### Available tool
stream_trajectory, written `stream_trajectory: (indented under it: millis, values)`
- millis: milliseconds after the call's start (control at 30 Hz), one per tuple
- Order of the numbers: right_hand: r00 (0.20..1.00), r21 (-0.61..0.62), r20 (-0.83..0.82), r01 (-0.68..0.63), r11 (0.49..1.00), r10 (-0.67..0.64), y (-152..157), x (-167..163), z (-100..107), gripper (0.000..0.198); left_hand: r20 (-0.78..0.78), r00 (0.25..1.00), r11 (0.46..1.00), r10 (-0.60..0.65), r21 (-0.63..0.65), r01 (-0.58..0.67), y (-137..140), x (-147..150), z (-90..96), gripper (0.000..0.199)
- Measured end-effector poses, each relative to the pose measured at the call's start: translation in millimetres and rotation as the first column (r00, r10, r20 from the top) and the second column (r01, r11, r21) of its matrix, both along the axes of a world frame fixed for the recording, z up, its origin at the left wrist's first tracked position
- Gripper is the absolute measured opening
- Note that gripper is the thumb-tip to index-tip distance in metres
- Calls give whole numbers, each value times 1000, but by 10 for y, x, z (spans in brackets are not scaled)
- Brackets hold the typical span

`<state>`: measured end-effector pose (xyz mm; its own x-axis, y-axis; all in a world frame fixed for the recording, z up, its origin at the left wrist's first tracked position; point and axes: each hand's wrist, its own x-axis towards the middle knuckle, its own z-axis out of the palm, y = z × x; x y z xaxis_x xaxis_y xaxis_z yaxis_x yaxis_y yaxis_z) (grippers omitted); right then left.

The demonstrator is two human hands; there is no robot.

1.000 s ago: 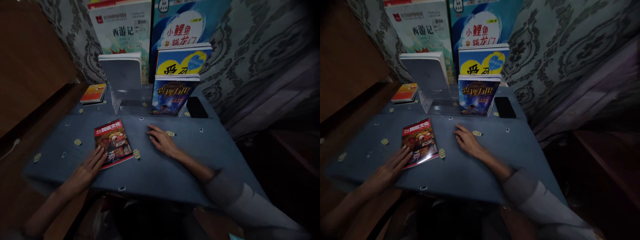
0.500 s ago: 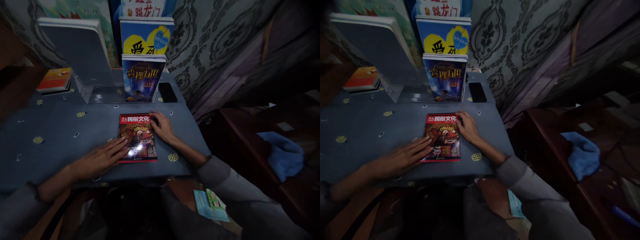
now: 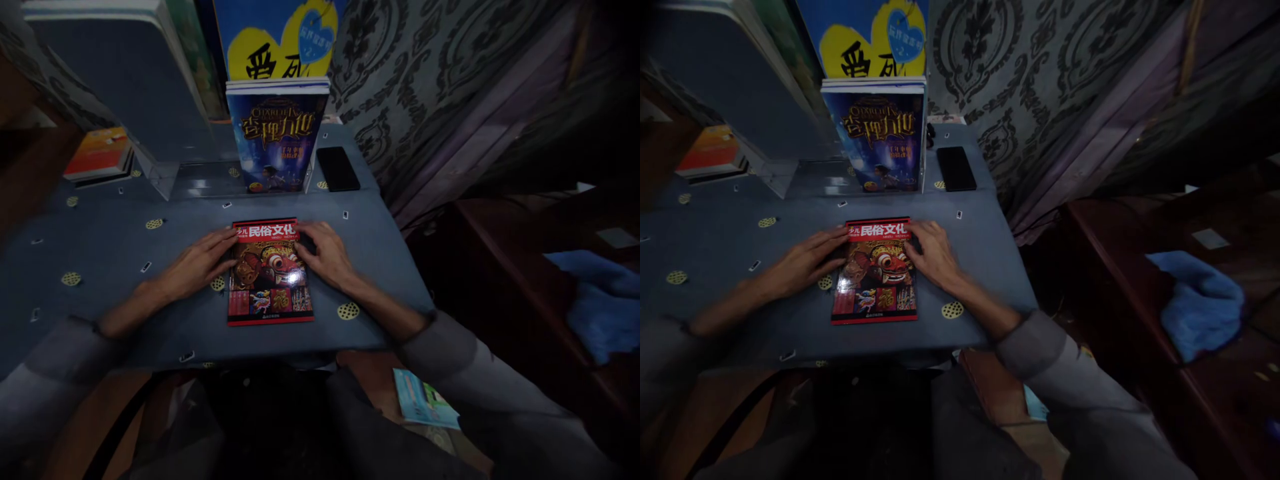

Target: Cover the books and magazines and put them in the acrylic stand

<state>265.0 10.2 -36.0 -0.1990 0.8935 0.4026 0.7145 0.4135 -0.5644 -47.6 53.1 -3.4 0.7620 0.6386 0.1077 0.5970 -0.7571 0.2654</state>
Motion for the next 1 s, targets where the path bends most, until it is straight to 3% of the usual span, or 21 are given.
stream_trajectory:
  millis: [333, 700, 1000]
  values:
    - [998, -25, -67, -18, 1000, 16, -19, 17, -8, 31, 158, 985, 990, -66, 138, 44, 164, 138, -40, 38]
    - [998, 9, -66, -15, 1000, 15, -19, 17, -19, 32, 149, 980, 981, -134, 159, 110, 273, 359, -1, 33]
    - [991, -81, -127, 25, 996, -35, -27, 24, 28, 46, 85, 972, 967, -218, 152, 204, 372, 690, 1, 35]
